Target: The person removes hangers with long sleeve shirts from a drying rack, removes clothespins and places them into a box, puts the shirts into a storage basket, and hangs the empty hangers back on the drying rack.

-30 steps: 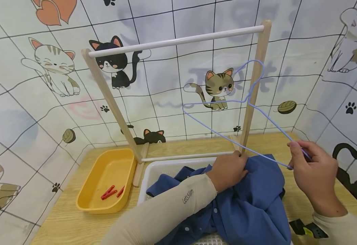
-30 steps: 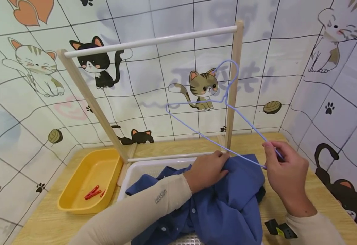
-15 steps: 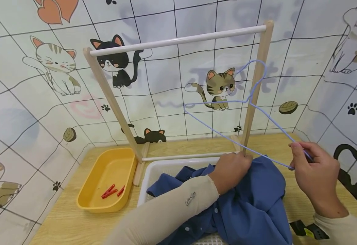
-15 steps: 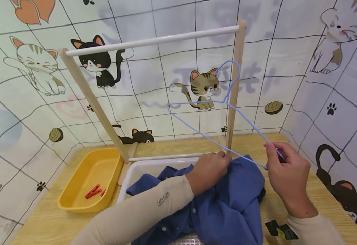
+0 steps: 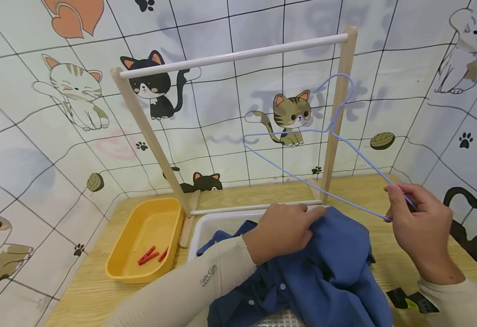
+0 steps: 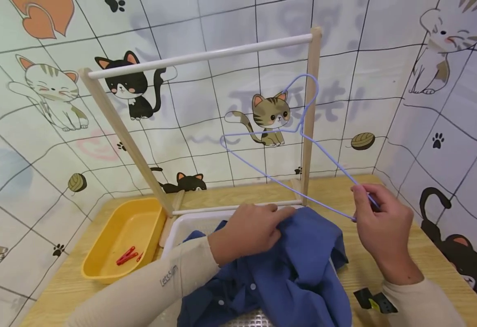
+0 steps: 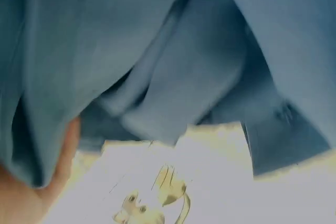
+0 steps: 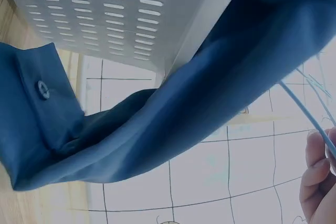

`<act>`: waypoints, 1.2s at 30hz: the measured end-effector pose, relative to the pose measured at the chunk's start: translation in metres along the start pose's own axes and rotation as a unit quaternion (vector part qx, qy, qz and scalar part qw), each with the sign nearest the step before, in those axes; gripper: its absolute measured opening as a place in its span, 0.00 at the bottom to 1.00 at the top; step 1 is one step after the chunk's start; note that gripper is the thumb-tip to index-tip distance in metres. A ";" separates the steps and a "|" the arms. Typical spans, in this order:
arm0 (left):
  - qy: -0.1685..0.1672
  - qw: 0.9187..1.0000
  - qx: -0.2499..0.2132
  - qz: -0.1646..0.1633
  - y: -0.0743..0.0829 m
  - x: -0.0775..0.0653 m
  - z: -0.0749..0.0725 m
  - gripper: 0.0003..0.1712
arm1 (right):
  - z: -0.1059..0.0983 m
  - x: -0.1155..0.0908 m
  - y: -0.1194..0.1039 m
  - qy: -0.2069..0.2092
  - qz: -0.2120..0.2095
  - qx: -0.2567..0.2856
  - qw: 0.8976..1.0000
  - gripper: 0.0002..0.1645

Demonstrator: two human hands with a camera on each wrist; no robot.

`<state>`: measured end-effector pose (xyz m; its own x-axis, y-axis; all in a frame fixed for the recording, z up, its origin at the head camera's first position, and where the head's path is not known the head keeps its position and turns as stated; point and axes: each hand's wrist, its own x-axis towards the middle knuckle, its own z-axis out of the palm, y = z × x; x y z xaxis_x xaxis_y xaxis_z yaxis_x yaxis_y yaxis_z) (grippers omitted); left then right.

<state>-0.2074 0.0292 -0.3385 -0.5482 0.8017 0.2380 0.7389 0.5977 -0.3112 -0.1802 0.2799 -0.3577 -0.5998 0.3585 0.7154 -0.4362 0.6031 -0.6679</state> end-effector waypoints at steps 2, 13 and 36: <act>-0.032 0.999 0.014 0.039 -0.003 -0.007 -0.002 0.29 | 0.000 0.000 0.001 0.001 -0.002 -0.004 1.000 0.09; -0.107 0.986 0.022 0.123 0.005 -0.019 0.021 0.17 | 0.001 0.000 0.004 -0.002 -0.024 0.014 1.000 0.09; -0.283 0.951 -0.113 -0.052 0.023 0.008 0.056 0.32 | 0.005 -0.002 0.004 -0.009 -0.019 0.020 1.000 0.08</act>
<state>-0.2168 0.0501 -0.3953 -0.6993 0.6507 -0.2958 0.6989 0.7092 -0.0922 -0.1840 0.2783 -0.3625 -0.5943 0.3223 0.7369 -0.4849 0.5874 -0.6479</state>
